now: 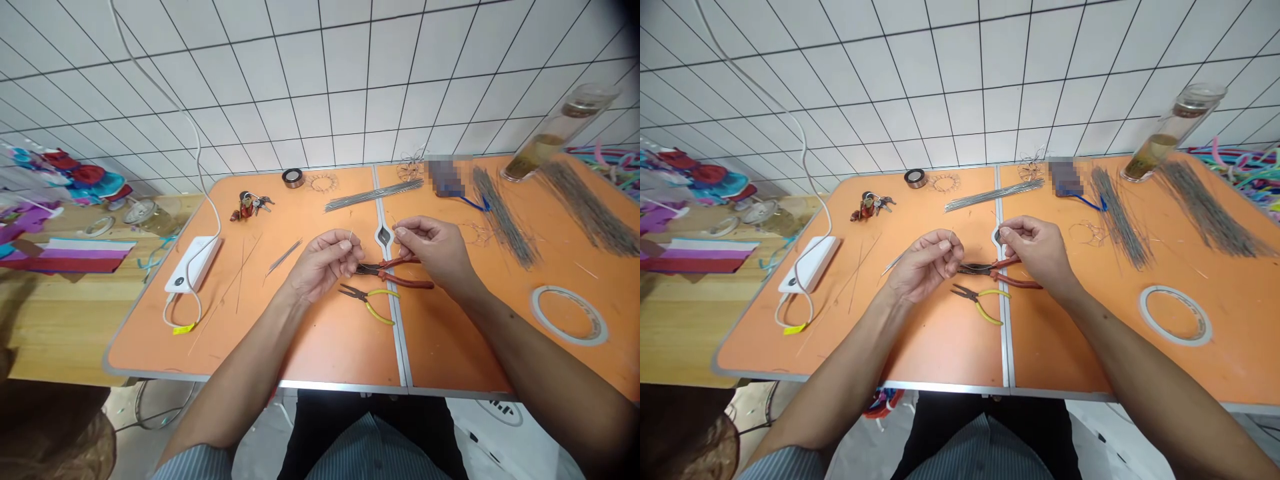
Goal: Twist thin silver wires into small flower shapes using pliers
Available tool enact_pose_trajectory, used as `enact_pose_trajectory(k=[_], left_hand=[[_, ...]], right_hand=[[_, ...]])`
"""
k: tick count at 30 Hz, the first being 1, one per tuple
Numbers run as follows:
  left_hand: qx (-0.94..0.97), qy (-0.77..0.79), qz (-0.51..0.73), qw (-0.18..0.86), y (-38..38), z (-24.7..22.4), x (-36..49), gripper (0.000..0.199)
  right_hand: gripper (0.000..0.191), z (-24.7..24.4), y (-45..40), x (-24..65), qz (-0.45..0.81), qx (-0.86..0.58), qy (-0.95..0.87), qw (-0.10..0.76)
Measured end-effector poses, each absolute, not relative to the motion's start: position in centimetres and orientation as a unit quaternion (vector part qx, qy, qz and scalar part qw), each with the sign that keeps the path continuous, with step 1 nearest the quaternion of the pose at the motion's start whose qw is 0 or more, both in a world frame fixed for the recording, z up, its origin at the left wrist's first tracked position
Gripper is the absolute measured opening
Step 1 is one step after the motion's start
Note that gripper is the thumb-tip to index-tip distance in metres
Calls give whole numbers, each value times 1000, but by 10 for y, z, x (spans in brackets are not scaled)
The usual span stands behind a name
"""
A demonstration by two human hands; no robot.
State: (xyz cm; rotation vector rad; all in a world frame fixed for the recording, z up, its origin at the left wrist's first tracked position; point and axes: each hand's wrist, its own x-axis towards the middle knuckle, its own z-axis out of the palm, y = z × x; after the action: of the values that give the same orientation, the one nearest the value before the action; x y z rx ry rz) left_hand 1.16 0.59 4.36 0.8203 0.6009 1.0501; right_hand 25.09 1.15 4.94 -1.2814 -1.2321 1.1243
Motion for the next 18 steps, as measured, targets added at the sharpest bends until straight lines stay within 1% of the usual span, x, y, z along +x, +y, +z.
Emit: enact_pose_trajectory(k=[7, 9, 11, 13, 15, 17, 18], left_hand=[[378, 295, 494, 725, 6, 42, 12, 35], [378, 314, 500, 713, 6, 43, 11, 34], [376, 327, 509, 702, 6, 44, 10, 33], [374, 331, 519, 694, 7, 45, 10, 32], [375, 333, 526, 687, 8, 46, 10, 32], [375, 335, 533, 680, 8, 47, 11, 32], [375, 337, 535, 678, 8, 47, 11, 31]], right_hand=[[28, 46, 13, 249, 479, -521, -511, 488], [29, 48, 14, 253, 482, -520, -524, 472], [28, 55, 20, 269, 453, -541, -551, 445], [22, 65, 33, 303, 366, -590, -587, 417], [18, 75, 52, 355, 204, -653, -623, 380], [20, 79, 72, 414, 31, -718, -601, 350], [21, 79, 81, 442, -2, -742, -598, 303]])
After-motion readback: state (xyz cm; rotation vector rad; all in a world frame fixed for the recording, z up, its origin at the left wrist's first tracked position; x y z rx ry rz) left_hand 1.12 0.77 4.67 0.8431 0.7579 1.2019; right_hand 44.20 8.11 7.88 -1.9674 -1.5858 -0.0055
